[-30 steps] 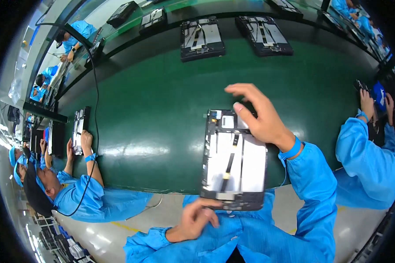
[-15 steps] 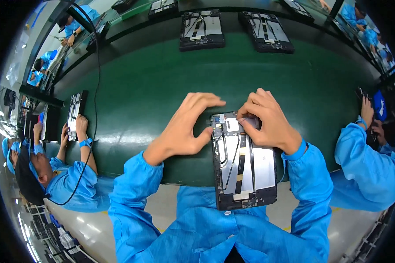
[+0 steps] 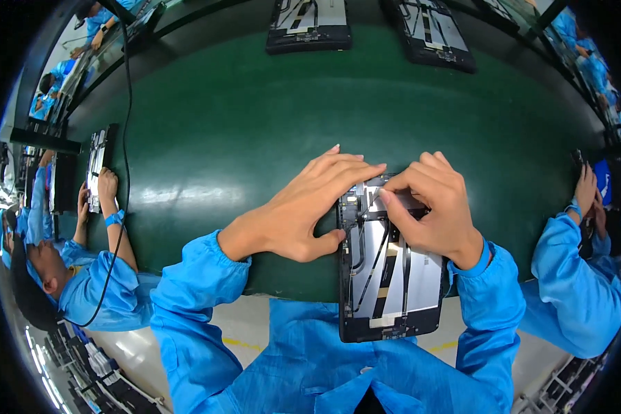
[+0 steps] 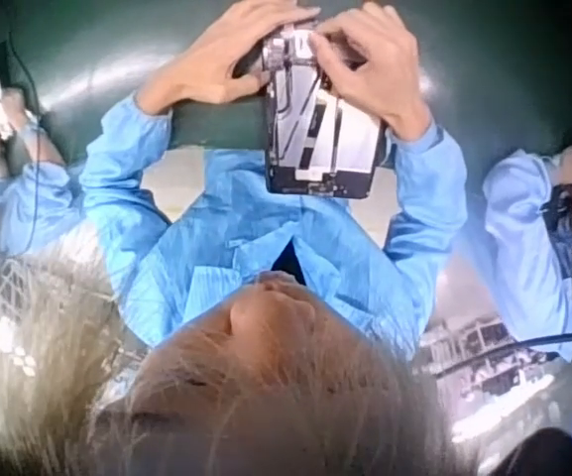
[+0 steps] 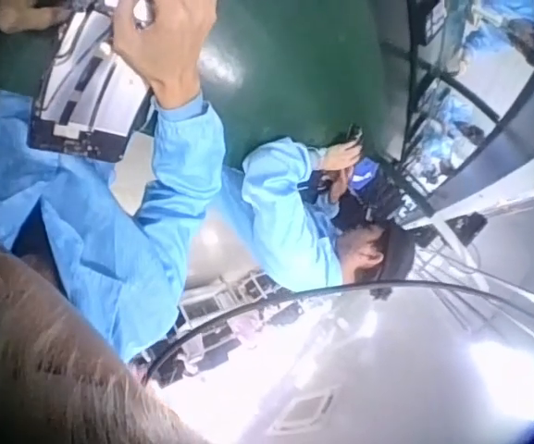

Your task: The person connects internal ribbon cables and presses adhesive components onto tablet casings by hand, then pushes the assembled tablets onto the conveyor belt.

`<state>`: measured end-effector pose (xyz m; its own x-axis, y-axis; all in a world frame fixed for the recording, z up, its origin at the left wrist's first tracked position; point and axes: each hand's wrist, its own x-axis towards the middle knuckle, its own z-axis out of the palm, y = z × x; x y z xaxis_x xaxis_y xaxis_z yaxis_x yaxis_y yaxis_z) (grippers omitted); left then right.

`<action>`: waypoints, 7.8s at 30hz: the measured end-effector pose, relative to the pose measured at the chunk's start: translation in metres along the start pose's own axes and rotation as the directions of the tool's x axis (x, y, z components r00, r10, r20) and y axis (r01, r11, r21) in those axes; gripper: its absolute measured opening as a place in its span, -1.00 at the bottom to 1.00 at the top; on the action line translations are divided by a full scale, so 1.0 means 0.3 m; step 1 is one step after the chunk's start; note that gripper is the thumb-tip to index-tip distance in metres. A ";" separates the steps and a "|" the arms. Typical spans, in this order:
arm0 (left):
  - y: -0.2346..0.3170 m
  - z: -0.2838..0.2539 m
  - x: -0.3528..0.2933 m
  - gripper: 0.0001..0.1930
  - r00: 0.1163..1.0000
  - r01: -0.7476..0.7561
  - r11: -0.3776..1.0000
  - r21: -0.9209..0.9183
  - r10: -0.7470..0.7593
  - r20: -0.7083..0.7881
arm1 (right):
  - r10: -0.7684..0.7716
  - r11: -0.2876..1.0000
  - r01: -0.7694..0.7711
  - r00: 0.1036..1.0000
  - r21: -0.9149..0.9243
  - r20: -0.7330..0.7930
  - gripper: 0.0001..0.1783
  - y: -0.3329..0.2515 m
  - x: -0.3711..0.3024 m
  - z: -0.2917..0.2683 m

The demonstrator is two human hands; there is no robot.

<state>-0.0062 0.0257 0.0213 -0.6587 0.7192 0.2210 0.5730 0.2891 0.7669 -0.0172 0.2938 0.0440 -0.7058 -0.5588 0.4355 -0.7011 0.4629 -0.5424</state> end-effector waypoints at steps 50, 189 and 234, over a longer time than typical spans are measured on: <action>-0.003 -0.001 -0.012 0.06 0.993 0.040 0.991 0.126 -0.053 0.104 | 0.047 0.988 -0.081 0.971 0.135 0.236 -0.85 0.031 0.003 -0.004; 0.114 0.083 -0.014 -0.57 0.963 -0.240 0.792 0.562 0.267 0.034 | 0.216 0.898 -0.379 0.822 0.223 0.527 -0.73 0.107 0.029 -0.247; 0.185 0.172 0.073 -0.54 0.878 -0.435 0.722 0.538 0.472 0.076 | 0.238 0.852 -0.493 0.667 0.177 0.706 -0.64 0.176 -0.017 -0.282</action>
<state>0.0363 0.0899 0.0377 -0.2707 0.8162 0.5104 0.9626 0.2359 0.1333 -0.0591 0.3794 0.0740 -0.5659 -0.7482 -0.3464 -0.2317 0.5476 -0.8040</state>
